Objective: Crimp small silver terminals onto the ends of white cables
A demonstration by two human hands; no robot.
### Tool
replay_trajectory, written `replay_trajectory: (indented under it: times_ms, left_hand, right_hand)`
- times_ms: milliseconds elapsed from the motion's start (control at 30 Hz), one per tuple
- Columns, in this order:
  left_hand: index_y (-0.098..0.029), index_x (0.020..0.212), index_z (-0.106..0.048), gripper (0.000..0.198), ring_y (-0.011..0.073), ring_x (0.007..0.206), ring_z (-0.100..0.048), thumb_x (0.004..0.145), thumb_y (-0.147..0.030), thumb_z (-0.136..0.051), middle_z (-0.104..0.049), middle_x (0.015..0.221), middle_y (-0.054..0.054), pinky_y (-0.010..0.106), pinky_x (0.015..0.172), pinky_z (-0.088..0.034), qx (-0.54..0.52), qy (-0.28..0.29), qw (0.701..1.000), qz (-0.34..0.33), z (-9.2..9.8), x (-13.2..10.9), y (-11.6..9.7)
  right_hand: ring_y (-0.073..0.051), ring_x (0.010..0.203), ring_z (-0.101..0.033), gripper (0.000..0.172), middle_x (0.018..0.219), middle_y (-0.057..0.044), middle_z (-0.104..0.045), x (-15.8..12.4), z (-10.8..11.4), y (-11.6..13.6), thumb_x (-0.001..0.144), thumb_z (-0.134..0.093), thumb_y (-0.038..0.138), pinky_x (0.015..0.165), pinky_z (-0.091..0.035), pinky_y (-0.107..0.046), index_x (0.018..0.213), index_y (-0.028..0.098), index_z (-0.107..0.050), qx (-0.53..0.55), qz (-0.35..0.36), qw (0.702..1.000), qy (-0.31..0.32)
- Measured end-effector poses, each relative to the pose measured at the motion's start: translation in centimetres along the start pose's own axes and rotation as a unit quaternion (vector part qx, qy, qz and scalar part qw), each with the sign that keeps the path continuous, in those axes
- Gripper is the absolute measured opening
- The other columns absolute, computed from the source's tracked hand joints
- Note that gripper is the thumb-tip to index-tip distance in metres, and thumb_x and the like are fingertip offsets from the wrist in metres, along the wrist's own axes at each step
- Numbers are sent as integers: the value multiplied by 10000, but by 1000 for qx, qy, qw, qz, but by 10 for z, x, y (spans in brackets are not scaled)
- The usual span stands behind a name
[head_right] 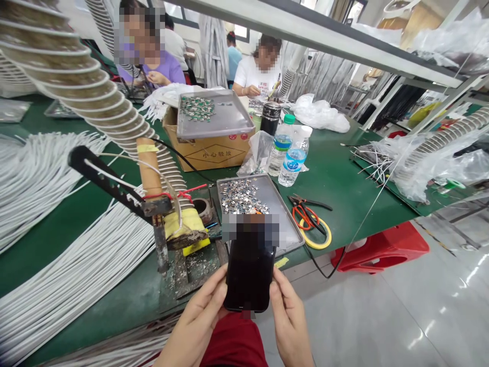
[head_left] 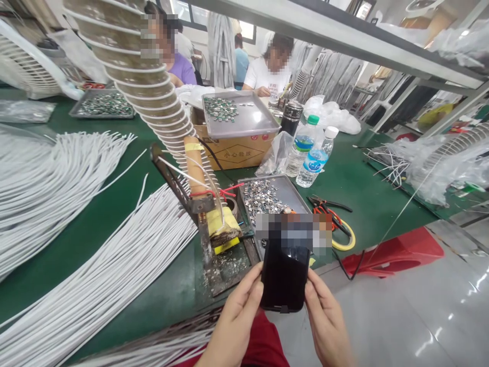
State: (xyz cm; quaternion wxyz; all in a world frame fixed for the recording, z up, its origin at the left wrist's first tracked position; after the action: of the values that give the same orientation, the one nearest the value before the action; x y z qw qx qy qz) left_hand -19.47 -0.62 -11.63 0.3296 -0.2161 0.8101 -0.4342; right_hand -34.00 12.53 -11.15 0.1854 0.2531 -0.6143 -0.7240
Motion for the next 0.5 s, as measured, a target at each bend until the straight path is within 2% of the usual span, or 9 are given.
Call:
replay_trajectory:
  times_ms: [267, 367, 500]
  left_hand:
    - [-316, 1402, -649, 491, 273, 1509, -390, 943, -485, -702, -522, 1569, 28, 446, 1259, -314, -52, 19, 998, 15, -9, -1, -6]
    - [-313, 1403, -650, 467, 288, 1474, -444, 960, -458, -690, -536, 1557, 37, 441, 1219, -385, -59, 31, 998, 3, -13, -2, -11]
    - [-297, 1375, -677, 447, 294, 1450, -475, 946, -416, -720, -575, 1522, 46, 426, 1208, -398, -70, 32, 997, -15, -15, -4, -14]
  right_hand:
    - [-314, 1389, -534, 540, 1454, -89, -589, 3, 0, -8, 928, -622, 610, 1183, -424, -491, 1338, 265, -686, 19, 8, 1000, -12]
    - [-297, 1402, -521, 529, 1460, -93, -586, 3, -2, -5, 944, -613, 585, 1198, -406, -478, 1353, 255, -673, 28, 15, 999, -10]
    - [-294, 1384, -539, 529, 1423, -96, -618, -1, -4, 6, 951, -602, 585, 1196, -404, -493, 1343, 238, -679, 23, 32, 999, -14]
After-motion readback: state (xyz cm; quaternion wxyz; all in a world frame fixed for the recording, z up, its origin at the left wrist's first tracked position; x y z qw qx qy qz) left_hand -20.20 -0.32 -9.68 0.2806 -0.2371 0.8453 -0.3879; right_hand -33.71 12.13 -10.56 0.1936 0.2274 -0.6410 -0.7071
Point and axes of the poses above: each hand's wrist, its own x-axis towards the middle knuckle, its own z-axis out of the back of the hand, y = z × x, the point moved 8 cm from there along x, towards the middle knuckle
